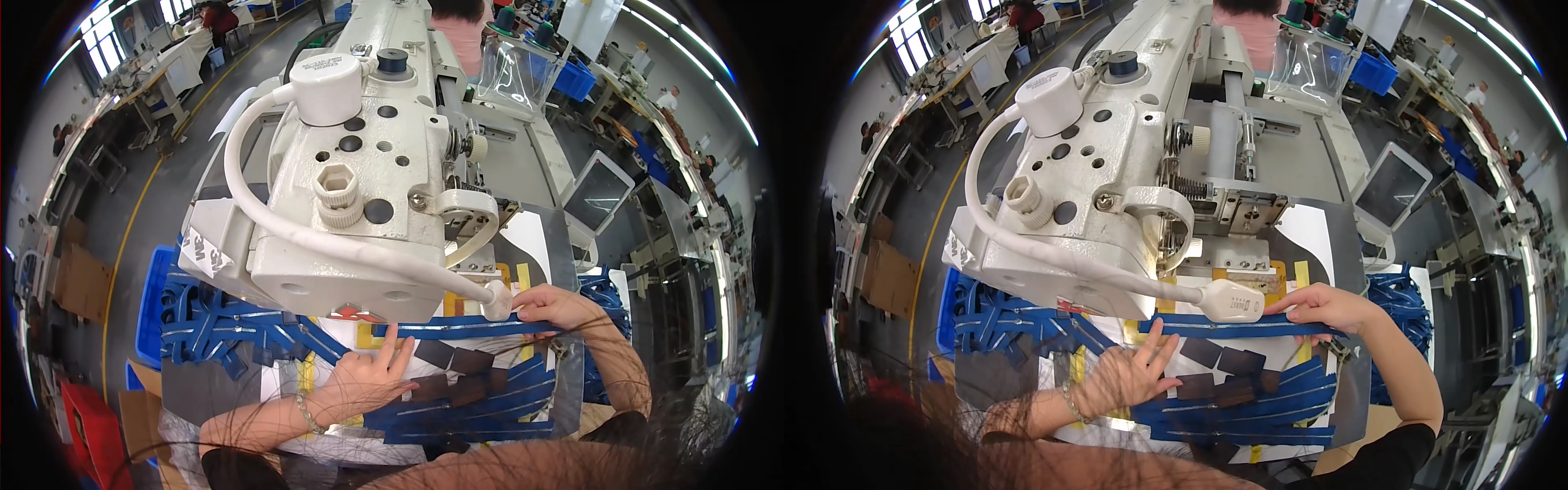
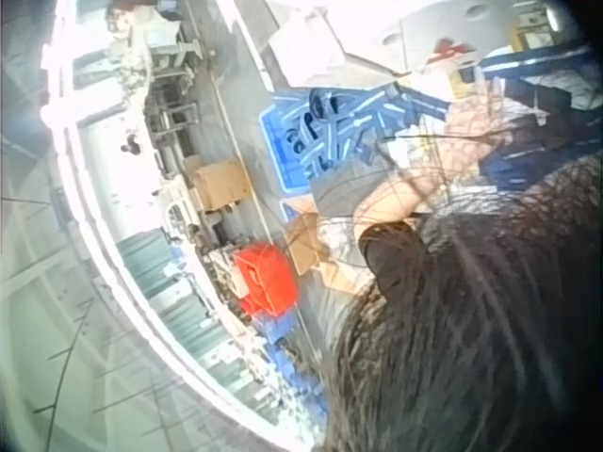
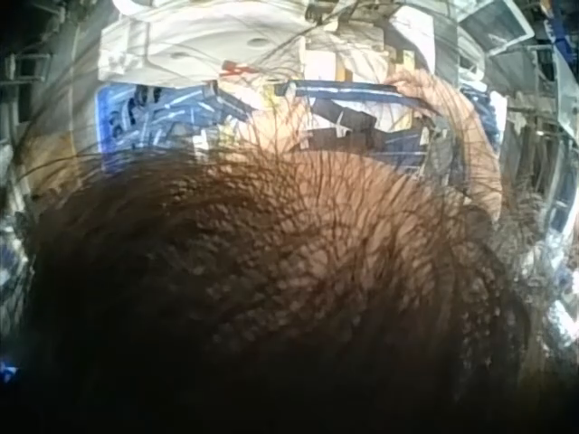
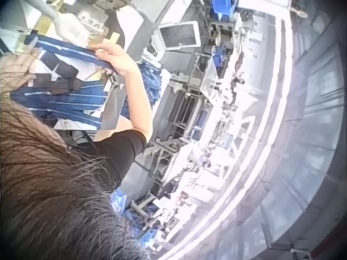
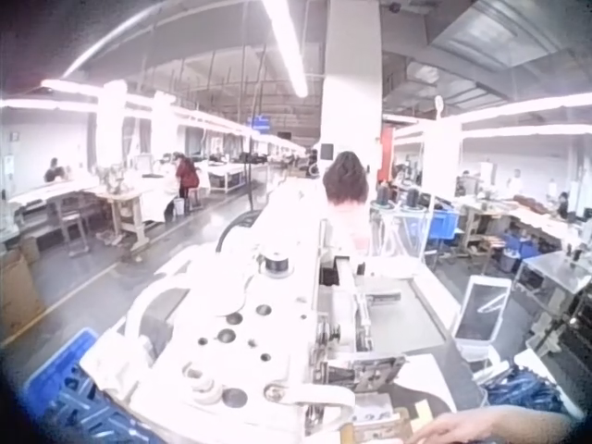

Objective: Operating an industrial sewing machine to assemble blue leather or heavy fabric components.

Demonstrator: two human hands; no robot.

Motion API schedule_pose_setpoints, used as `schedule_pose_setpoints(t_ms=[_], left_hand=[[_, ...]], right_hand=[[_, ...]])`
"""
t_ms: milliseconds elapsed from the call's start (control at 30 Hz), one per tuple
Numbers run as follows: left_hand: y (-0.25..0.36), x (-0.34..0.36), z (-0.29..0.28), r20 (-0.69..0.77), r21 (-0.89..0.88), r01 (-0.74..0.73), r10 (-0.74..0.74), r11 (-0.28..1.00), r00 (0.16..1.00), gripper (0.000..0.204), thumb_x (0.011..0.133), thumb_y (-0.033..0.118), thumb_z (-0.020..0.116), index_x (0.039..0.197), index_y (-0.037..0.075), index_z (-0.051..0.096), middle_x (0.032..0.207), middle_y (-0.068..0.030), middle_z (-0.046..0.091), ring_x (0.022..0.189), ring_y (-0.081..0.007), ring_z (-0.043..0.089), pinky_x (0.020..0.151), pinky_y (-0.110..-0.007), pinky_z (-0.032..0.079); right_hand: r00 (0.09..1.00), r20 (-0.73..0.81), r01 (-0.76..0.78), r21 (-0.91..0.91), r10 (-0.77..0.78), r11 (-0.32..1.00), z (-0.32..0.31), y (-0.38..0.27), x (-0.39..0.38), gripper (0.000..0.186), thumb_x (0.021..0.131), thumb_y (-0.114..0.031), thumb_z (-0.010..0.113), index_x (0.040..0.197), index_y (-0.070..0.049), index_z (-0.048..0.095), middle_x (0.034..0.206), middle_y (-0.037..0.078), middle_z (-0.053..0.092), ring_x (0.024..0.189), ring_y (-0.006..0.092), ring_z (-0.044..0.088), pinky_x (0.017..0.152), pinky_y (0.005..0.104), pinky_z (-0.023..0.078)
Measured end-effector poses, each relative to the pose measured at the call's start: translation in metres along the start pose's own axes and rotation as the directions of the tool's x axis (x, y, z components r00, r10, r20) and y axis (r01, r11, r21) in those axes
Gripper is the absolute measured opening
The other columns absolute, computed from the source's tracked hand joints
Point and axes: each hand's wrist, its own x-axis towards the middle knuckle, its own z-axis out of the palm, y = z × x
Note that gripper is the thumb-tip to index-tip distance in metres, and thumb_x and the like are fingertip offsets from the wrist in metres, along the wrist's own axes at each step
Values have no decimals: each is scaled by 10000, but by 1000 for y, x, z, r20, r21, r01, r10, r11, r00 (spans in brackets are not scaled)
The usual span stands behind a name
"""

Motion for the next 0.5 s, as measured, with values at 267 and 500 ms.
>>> schedule_pose_setpoints(t_ms=[267,500], left_hand=[[0,-2,12,90,-143,83,-71,986,993,722,807,522,585,1249,-37,468,1283,-350,396,578,-217,626,454,-296,477],[3,1,3,151,-73,130,-117,989,982,754,809,597,523,1270,3,469,1262,-359,424,495,-214,593,443,-302,462]], right_hand=[[996,-89,16,-3,-16,1000,-1,-6,-2,337,902,-115,513,1234,-70,554,641,20,568,424,22,441,418,147,366],[997,-78,-16,-84,10,996,-12,-2,2,320,879,-113,533,1191,-90,595,611,-9,538,430,32,463,397,156,362]])
